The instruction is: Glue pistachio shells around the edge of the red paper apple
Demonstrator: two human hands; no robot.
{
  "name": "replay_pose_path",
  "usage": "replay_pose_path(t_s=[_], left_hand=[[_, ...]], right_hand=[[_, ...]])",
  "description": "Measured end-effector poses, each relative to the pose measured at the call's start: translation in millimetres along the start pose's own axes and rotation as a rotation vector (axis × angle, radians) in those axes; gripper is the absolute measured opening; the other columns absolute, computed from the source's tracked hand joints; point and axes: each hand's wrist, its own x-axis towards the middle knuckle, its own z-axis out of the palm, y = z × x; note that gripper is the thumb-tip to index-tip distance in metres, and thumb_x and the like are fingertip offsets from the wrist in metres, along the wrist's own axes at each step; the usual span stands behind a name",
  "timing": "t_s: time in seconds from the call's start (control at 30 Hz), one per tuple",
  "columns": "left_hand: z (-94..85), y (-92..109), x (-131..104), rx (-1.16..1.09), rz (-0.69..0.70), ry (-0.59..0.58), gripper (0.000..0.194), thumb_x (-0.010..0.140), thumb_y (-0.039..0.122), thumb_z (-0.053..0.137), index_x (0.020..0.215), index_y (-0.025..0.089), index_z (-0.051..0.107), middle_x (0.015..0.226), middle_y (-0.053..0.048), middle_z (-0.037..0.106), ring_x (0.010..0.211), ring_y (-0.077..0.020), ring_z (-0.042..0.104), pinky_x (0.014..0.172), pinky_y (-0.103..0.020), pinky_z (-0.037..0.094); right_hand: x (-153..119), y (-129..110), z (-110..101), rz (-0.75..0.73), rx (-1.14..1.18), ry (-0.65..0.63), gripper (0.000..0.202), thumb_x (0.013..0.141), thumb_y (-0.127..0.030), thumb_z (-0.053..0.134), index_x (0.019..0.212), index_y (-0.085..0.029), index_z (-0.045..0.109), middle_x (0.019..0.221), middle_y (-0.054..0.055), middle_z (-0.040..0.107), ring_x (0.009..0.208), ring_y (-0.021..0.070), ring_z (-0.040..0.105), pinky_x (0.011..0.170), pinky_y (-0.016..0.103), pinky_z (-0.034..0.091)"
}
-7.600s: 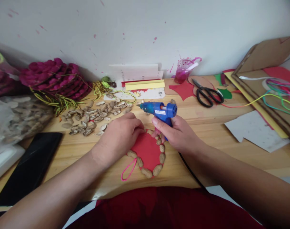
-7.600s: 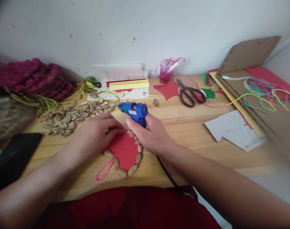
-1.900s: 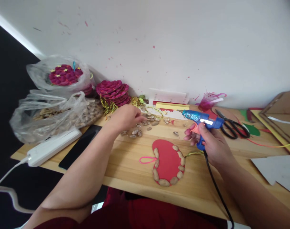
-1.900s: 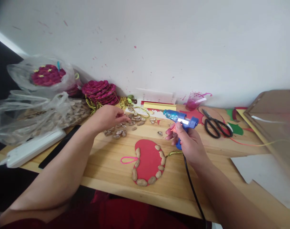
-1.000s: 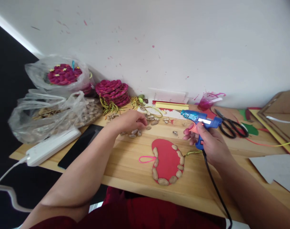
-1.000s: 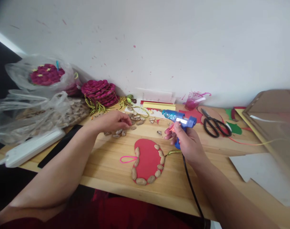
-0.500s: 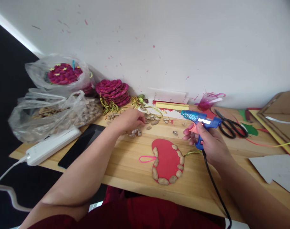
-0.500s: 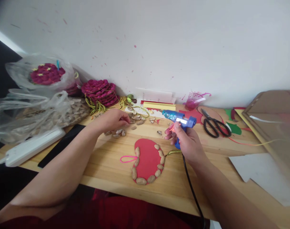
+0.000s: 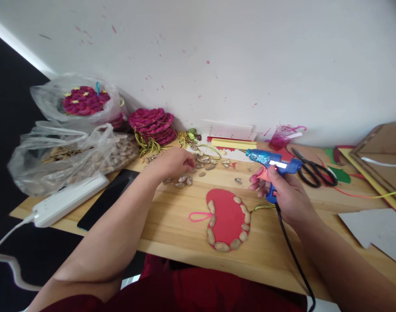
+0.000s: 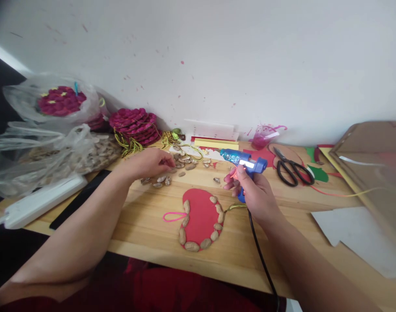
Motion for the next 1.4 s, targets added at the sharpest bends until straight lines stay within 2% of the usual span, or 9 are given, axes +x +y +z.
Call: replay_pose_path(t_s=[0.13,0.3,0.5,0.83,1.0,1.13,1.2,1.33,1.4], left_hand=[[7.9,2,3,0.006,0.017,0.014,0.021,0.077,0.023,0.065,0.094,0.025,0.078,0.086,-0.001,0.079,0.076,-0.0187,0.067,0.067,-0.028,0.043],[9.6,5,2,-0.048,0.070,0.028,0.019,0.080,0.024,0.066,0.094,0.025,0.078,0.089,-0.002,0.079,0.079,-0.0186,0.068,0.070,-0.028,0.044],[2.0,8,-1,-0.044,-0.013,0.104,0.017,0.083,0.023,0.063,0.089,0.022,0.079,0.084,-0.003,0.078,0.074,-0.0178,0.066,0.066,-0.028,0.041],[14.3,8,6,-0.115,-0.012,0.054,0.007,0.078,0.026,0.070,0.082,0.022,0.076,0.079,-0.001,0.077,0.074,-0.0177,0.065,0.062,-0.027,0.039],[7.5,12,1,-0.060,-0.019,0.090,0.018,0.086,0.036,0.066,0.082,0.021,0.075,0.075,-0.003,0.073,0.068,-0.0185,0.061,0.061,-0.029,0.036],[-3.1,16,-4,0.019,-0.090,0.126,0.035,0.092,0.045,0.057,0.073,0.019,0.072,0.065,-0.003,0.067,0.059,-0.0169,0.054,0.057,-0.030,0.032],[-5.7,18,-6,0.036,-0.087,0.122,0.037,0.093,0.045,0.055,0.071,0.019,0.072,0.063,-0.002,0.066,0.058,-0.0165,0.053,0.056,-0.030,0.032],[-4.2,18,-5,0.012,-0.036,0.091,0.026,0.090,0.028,0.055,0.091,0.021,0.080,0.083,-0.003,0.077,0.073,-0.0176,0.064,0.067,-0.027,0.040],[-3.3,18,-4,0.010,-0.044,0.105,0.028,0.088,0.023,0.055,0.099,0.022,0.081,0.094,-0.003,0.079,0.082,-0.0183,0.067,0.073,-0.026,0.042]], right_hand=[[0,1,-1,0.004,0.008,0.001,0.043,0.084,-0.062,0.073,0.089,-0.020,0.069,0.081,0.006,0.074,0.063,0.0159,0.070,0.050,0.023,0.051],[0,2,-2,0.007,-0.005,0.000,0.043,0.085,-0.063,0.072,0.090,-0.020,0.068,0.082,0.006,0.074,0.063,0.0169,0.071,0.050,0.024,0.051],[-1,0,-1,0.011,0.005,0.002,0.042,0.084,-0.061,0.073,0.089,-0.020,0.068,0.079,0.005,0.073,0.063,0.0166,0.071,0.050,0.024,0.051],[0,2,0,0.007,-0.017,-0.010,0.045,0.083,-0.065,0.072,0.088,-0.020,0.068,0.081,0.007,0.075,0.063,0.0181,0.070,0.050,0.026,0.050],[0,3,-1,0.015,0.004,-0.023,0.040,0.085,-0.062,0.072,0.088,-0.023,0.070,0.080,0.005,0.074,0.063,0.0176,0.070,0.050,0.026,0.050],[-2,0,0,0.013,0.012,-0.020,0.039,0.086,-0.061,0.072,0.088,-0.021,0.071,0.080,0.004,0.074,0.066,0.0167,0.070,0.051,0.024,0.050],[-3,-1,1,0.012,0.018,-0.021,0.040,0.085,-0.061,0.072,0.088,-0.021,0.070,0.080,0.004,0.074,0.067,0.0161,0.070,0.051,0.023,0.050],[-4,-1,2,0.014,0.025,-0.027,0.039,0.086,-0.061,0.072,0.088,-0.022,0.070,0.080,0.004,0.074,0.066,0.0158,0.069,0.051,0.023,0.049],[-3,-1,2,0.011,0.019,-0.030,0.039,0.085,-0.062,0.071,0.086,-0.023,0.069,0.079,0.004,0.074,0.066,0.0166,0.069,0.051,0.024,0.049]])
